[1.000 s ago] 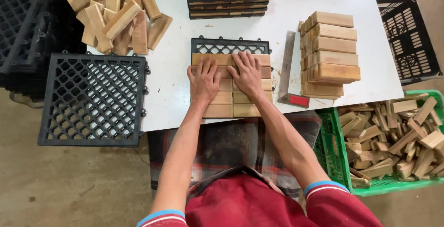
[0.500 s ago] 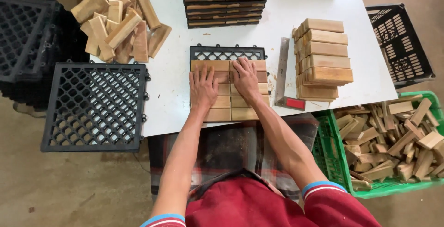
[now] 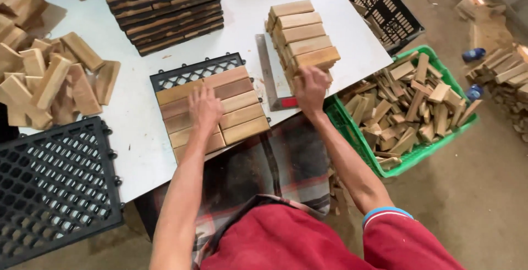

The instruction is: The person arranges small rectangular wooden blocks into a black plastic grid frame on a white table. They use a metal ruler to align the blocks, then stack the completed grid on top of other finished grids. The person repeats the process with a second grid frame.

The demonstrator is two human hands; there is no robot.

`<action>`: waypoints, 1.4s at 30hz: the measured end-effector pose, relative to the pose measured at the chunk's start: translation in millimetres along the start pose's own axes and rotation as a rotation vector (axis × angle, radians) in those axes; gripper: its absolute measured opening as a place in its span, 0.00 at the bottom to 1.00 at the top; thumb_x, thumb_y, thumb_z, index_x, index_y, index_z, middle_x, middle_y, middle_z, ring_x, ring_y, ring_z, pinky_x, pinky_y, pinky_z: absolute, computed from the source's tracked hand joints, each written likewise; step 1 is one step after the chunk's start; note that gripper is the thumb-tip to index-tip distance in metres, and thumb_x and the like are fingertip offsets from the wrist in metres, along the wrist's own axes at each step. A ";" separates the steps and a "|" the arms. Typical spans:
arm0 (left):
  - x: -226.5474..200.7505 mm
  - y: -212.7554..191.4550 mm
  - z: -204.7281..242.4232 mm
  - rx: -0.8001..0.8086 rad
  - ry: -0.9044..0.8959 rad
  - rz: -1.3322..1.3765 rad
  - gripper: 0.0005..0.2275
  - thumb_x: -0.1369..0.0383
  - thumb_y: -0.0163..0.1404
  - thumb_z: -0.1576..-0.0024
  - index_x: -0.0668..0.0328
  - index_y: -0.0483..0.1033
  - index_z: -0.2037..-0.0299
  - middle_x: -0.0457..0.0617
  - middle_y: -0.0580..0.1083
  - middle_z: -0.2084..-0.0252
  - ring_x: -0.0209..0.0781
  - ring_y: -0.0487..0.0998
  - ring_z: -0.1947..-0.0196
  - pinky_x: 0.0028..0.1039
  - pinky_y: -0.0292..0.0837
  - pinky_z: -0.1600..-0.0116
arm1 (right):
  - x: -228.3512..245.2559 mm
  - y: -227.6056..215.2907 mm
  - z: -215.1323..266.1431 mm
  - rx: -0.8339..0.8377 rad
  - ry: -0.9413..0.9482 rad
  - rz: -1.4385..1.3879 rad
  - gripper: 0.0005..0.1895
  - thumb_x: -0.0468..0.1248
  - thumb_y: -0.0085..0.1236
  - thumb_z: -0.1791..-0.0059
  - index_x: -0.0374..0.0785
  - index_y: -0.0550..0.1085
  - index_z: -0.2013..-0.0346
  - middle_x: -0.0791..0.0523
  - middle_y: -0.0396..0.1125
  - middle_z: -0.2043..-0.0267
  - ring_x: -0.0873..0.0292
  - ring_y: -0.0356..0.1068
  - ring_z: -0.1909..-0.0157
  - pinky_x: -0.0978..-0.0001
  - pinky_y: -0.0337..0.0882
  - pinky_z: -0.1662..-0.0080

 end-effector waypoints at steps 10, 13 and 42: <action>-255.1 2.1 -17.5 0.300 0.204 0.464 0.34 0.54 0.46 0.40 0.62 0.54 0.26 0.60 0.57 0.25 0.64 0.61 0.28 0.55 0.60 0.32 | -154.9 46.1 15.5 0.527 0.781 -0.167 0.38 0.57 0.53 0.46 0.49 0.55 0.25 0.57 0.48 0.23 0.54 0.51 0.23 0.35 0.47 0.30; -262.4 -0.8 -28.1 0.380 0.068 0.714 0.37 0.56 0.45 0.38 0.65 0.42 0.23 0.61 0.46 0.21 0.62 0.53 0.24 0.58 0.58 0.31 | -127.1 17.5 5.2 0.417 0.725 -0.157 0.32 0.51 0.55 0.47 0.50 0.62 0.30 0.56 0.61 0.31 0.52 0.60 0.30 0.40 0.46 0.30; 21.4 -20.3 -36.4 -0.191 -0.352 0.259 0.23 0.55 0.45 0.42 0.48 0.73 0.37 0.45 0.72 0.39 0.49 0.69 0.37 0.48 0.65 0.40 | 130.4 169.4 -8.9 0.656 0.329 -0.392 0.27 0.52 0.57 0.47 0.49 0.69 0.35 0.49 0.63 0.34 0.42 0.67 0.36 0.45 0.68 0.40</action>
Point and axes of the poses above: each hand's wrist, its own z-axis away from the middle knuckle, its own y-axis out of the palm, x = y × z, the point moved 7 cm from there along -z, towards the middle knuckle
